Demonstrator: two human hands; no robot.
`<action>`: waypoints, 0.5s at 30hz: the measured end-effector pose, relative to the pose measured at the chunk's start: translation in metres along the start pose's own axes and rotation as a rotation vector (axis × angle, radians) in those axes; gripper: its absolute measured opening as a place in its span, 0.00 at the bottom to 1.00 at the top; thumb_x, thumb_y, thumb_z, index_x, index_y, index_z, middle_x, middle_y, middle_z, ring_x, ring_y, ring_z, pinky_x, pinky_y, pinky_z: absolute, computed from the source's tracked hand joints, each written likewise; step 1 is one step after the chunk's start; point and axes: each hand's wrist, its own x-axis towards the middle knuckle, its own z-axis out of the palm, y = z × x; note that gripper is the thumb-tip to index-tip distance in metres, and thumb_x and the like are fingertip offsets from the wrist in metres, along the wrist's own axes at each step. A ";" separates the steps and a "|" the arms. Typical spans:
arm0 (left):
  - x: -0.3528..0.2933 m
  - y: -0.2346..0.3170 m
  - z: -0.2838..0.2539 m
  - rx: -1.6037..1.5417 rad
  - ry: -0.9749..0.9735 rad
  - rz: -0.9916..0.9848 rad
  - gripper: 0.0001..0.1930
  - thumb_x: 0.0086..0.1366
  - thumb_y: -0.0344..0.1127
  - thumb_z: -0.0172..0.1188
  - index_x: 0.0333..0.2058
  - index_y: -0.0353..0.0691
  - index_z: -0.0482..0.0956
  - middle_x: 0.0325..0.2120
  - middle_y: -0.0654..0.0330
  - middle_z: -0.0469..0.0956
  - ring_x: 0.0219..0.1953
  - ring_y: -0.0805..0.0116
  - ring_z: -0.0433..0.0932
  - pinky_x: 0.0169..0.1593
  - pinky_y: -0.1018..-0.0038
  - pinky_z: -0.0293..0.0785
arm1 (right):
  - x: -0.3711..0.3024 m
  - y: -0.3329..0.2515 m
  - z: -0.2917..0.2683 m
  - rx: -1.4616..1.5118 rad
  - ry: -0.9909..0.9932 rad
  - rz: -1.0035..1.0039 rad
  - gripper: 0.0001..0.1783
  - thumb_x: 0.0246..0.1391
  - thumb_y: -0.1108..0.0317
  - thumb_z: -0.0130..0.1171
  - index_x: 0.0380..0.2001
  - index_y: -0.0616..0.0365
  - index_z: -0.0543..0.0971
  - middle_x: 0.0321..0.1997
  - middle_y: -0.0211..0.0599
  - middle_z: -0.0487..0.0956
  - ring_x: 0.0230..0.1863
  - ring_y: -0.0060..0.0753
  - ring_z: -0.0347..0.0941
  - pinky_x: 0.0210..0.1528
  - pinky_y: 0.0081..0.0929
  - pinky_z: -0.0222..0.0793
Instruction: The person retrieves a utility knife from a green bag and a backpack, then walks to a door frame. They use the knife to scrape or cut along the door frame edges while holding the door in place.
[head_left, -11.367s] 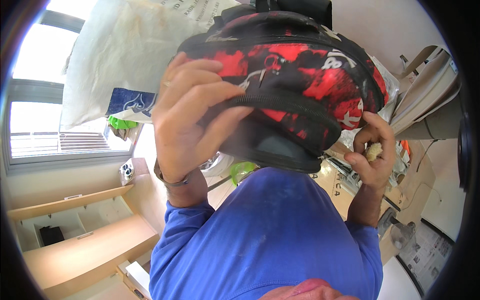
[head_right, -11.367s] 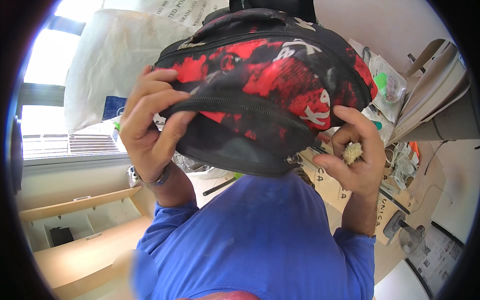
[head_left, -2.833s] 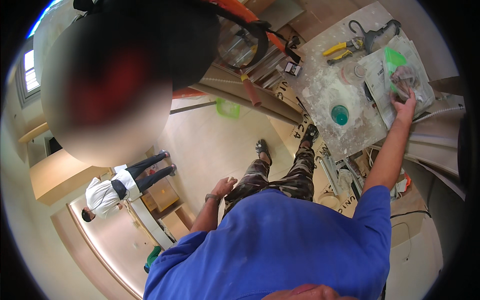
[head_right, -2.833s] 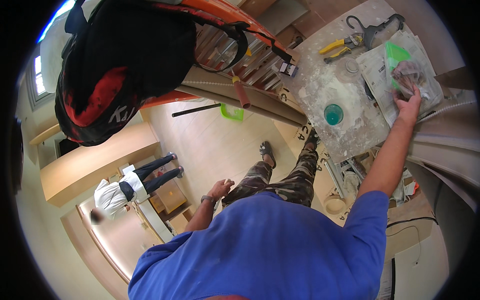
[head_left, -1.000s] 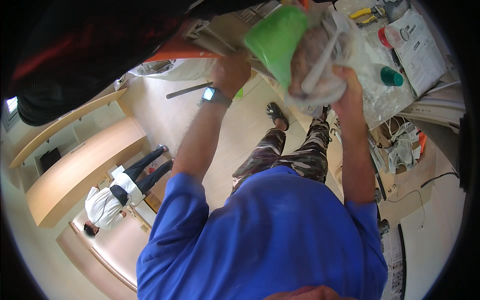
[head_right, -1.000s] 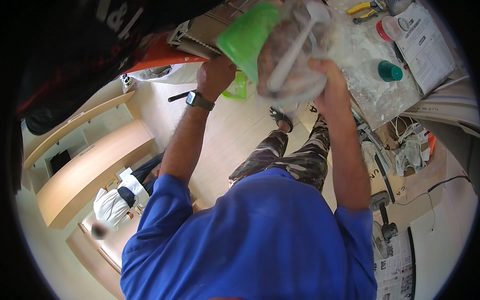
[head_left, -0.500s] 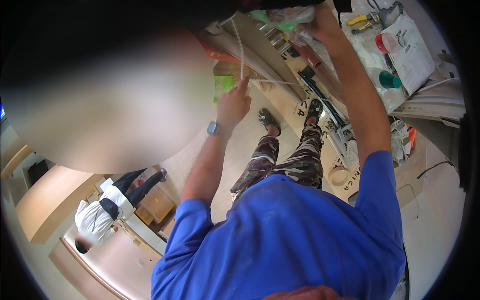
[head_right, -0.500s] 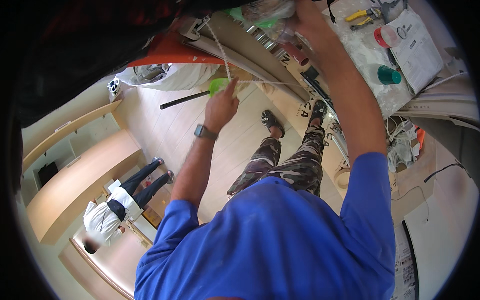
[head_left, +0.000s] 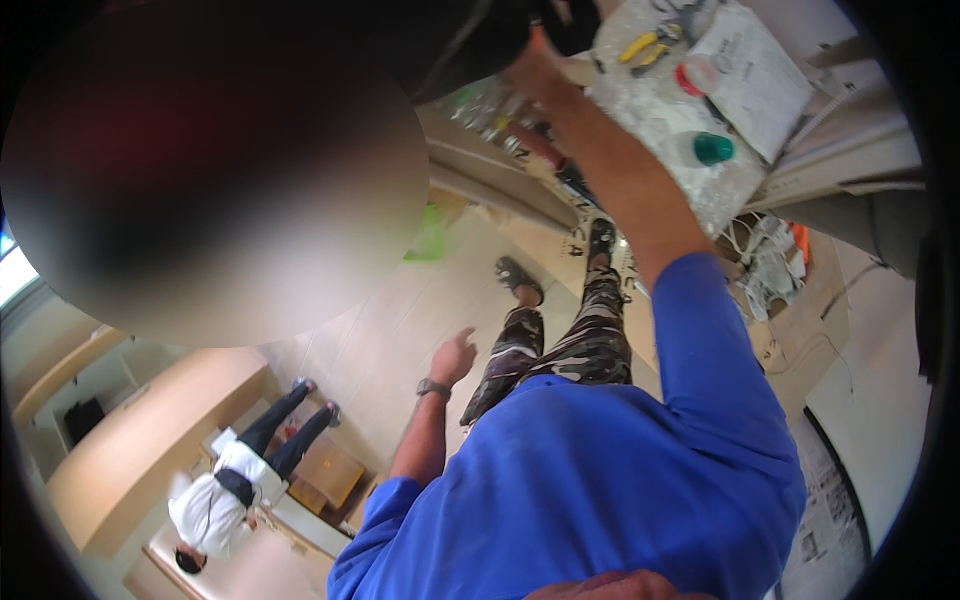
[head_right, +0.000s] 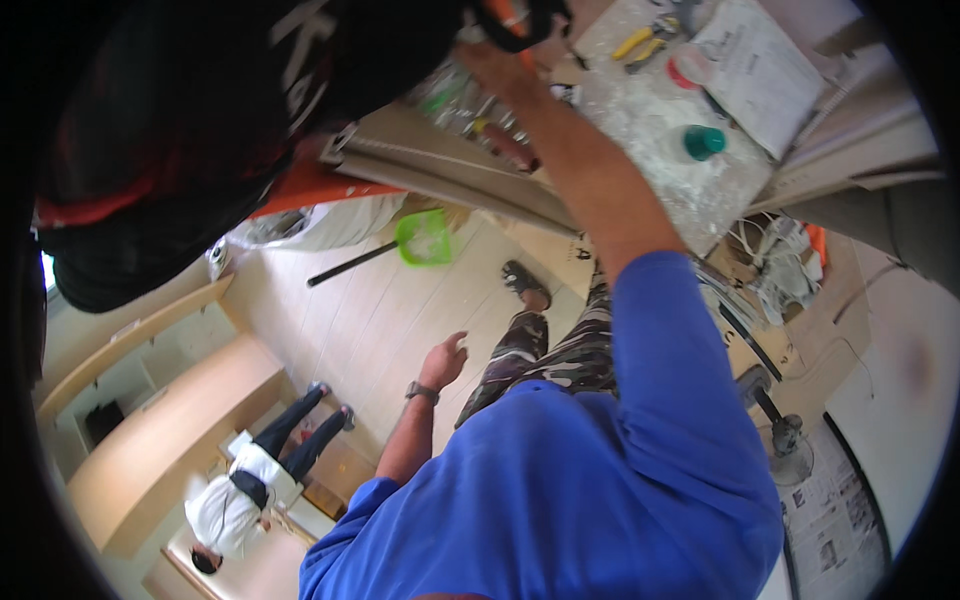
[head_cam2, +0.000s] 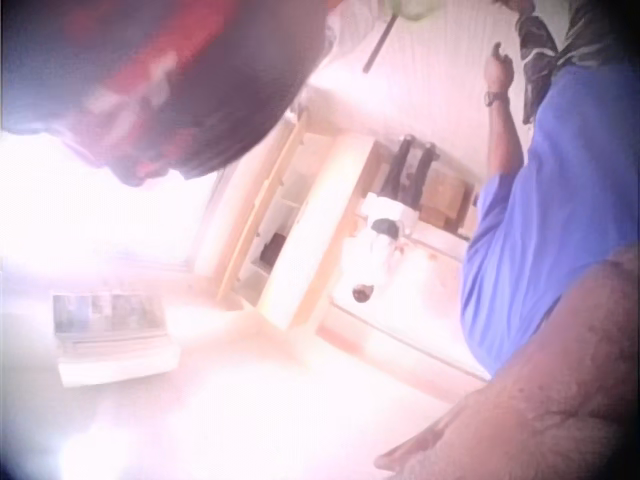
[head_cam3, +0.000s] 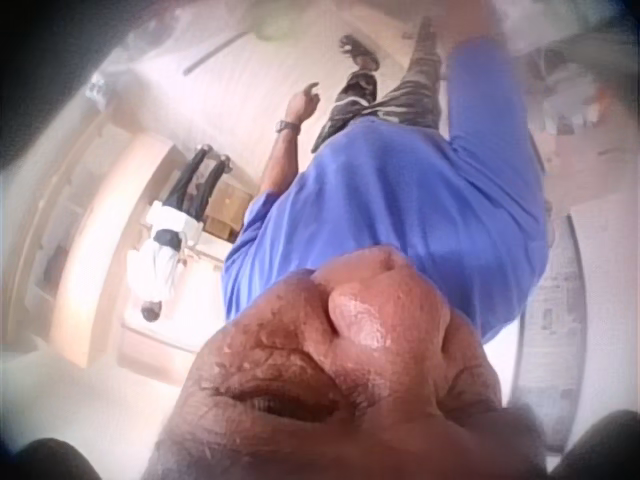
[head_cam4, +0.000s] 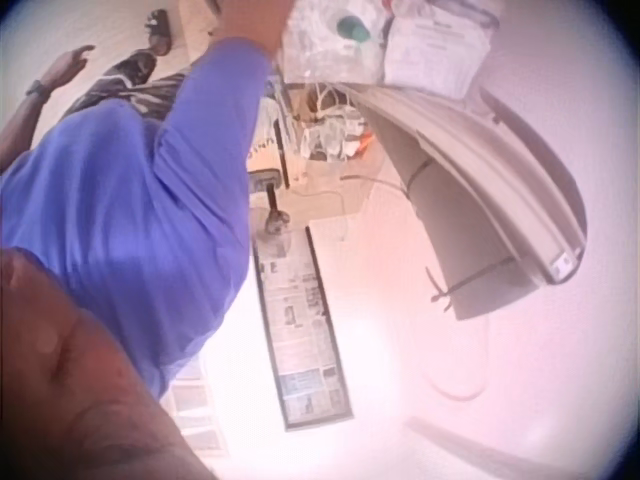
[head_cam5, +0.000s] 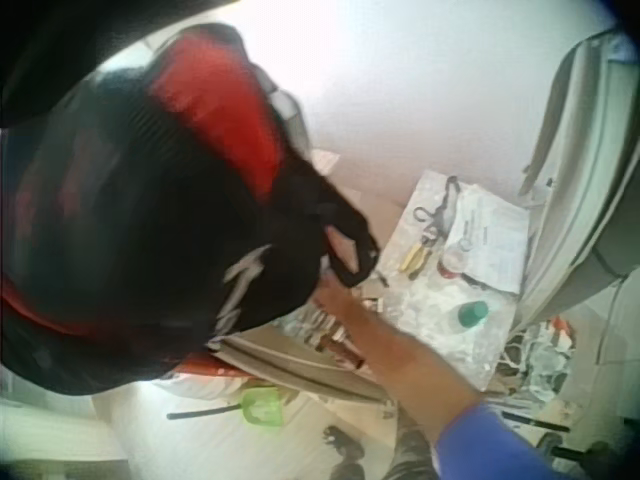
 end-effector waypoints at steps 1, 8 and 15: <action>0.001 -0.003 0.001 -0.007 -0.016 -0.025 0.22 0.59 0.40 0.51 0.53 0.46 0.70 0.36 0.43 0.78 0.41 0.44 0.77 0.45 0.55 0.72 | -0.009 -0.011 0.003 -0.056 0.056 -0.010 0.21 0.53 0.54 0.57 0.47 0.53 0.73 0.26 0.35 0.77 0.28 0.31 0.75 0.30 0.31 0.72; 0.035 -0.039 -0.017 -0.124 0.034 -0.070 0.20 0.59 0.37 0.50 0.50 0.41 0.72 0.31 0.43 0.79 0.36 0.48 0.78 0.41 0.59 0.73 | -0.070 -0.058 0.009 -0.181 0.222 -0.114 0.22 0.55 0.52 0.52 0.48 0.51 0.73 0.26 0.35 0.77 0.26 0.29 0.74 0.26 0.29 0.70; 0.055 -0.036 0.007 -0.455 -0.017 -0.248 0.21 0.58 0.35 0.50 0.50 0.38 0.73 0.19 0.59 0.76 0.21 0.71 0.74 0.27 0.72 0.70 | -0.243 -0.105 -0.104 0.092 -0.371 -0.111 0.17 0.55 0.64 0.56 0.42 0.68 0.77 0.36 0.40 0.80 0.30 0.26 0.74 0.31 0.22 0.70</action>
